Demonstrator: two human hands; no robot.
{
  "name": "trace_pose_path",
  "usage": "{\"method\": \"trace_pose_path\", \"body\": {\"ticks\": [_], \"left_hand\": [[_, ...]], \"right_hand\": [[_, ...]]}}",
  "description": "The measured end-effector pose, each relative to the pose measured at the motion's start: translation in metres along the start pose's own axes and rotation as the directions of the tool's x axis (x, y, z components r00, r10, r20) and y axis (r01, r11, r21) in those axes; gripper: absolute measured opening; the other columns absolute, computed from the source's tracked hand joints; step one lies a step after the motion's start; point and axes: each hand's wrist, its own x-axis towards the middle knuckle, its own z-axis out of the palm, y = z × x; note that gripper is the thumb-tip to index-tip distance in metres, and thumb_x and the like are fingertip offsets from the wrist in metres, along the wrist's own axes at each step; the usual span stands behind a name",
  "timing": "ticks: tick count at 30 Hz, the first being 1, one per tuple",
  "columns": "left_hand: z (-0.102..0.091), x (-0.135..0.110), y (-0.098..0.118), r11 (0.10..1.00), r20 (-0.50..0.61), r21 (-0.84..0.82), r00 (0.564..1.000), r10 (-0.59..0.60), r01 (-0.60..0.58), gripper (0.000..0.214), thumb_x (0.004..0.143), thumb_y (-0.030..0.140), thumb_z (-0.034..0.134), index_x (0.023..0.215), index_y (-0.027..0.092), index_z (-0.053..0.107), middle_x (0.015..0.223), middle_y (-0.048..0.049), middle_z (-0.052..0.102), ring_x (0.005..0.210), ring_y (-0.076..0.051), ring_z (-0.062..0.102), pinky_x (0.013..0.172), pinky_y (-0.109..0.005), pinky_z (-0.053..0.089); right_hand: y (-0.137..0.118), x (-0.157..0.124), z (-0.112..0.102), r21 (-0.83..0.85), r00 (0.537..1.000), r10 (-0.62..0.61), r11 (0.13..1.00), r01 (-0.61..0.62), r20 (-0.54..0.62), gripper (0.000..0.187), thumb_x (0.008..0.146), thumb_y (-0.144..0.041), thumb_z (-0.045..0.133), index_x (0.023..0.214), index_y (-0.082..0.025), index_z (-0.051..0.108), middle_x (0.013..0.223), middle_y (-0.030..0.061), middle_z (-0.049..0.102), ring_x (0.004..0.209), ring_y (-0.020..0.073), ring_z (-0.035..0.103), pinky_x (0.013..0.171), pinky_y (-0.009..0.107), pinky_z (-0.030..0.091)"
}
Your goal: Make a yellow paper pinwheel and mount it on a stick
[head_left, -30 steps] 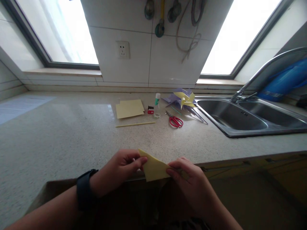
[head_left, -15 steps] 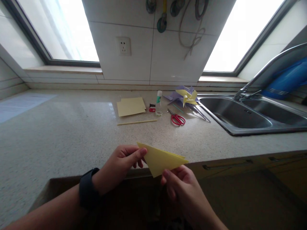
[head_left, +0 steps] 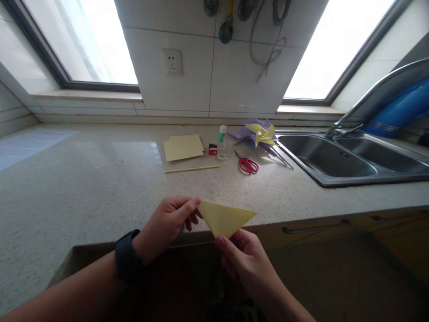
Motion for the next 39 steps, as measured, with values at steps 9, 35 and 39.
{"method": "trace_pose_path", "body": {"ticks": [9,35,39], "left_hand": [[-0.005,-0.001,-0.001,0.965,-0.187,0.228,0.967,0.174,-0.129,0.042,0.101,0.048,0.044,0.09,0.015,0.069,0.071,-0.003,0.061,0.058,-0.014,0.055,0.052,-0.027,0.049],[0.012,-0.015,-0.011,0.123,0.622,0.744,0.748,0.233,-0.657,0.05,0.102,0.035,0.048,0.149,0.018,0.043,0.153,-0.0122,0.049,0.144,-0.029,0.043,0.123,-0.048,0.032],[0.013,-0.015,-0.012,0.119,0.613,0.748,0.749,0.251,-0.653,0.048,0.098,0.028,0.055,0.144,0.019,0.047,0.149,-0.0132,0.051,0.14,-0.03,0.047,0.121,-0.048,0.035]], "right_hand": [[0.004,0.003,-0.013,-0.014,0.994,0.097,0.995,-0.098,-0.052,0.051,0.081,-0.064,0.069,0.077,-0.013,0.066,0.045,-0.0055,0.05,0.034,0.004,0.035,0.034,0.017,0.021],[0.014,-0.006,-0.027,-0.861,0.502,-0.788,-0.068,0.504,0.356,0.052,0.086,-0.002,0.052,0.137,-0.01,0.054,0.135,0.0137,0.062,0.132,0.0267,0.049,0.109,0.044,0.042],[0.026,0.0,-0.028,-0.888,0.506,-0.795,-0.086,0.452,0.335,0.053,0.085,-0.004,0.051,0.138,-0.01,0.054,0.137,0.0135,0.061,0.134,0.0268,0.048,0.11,0.045,0.043]]}}
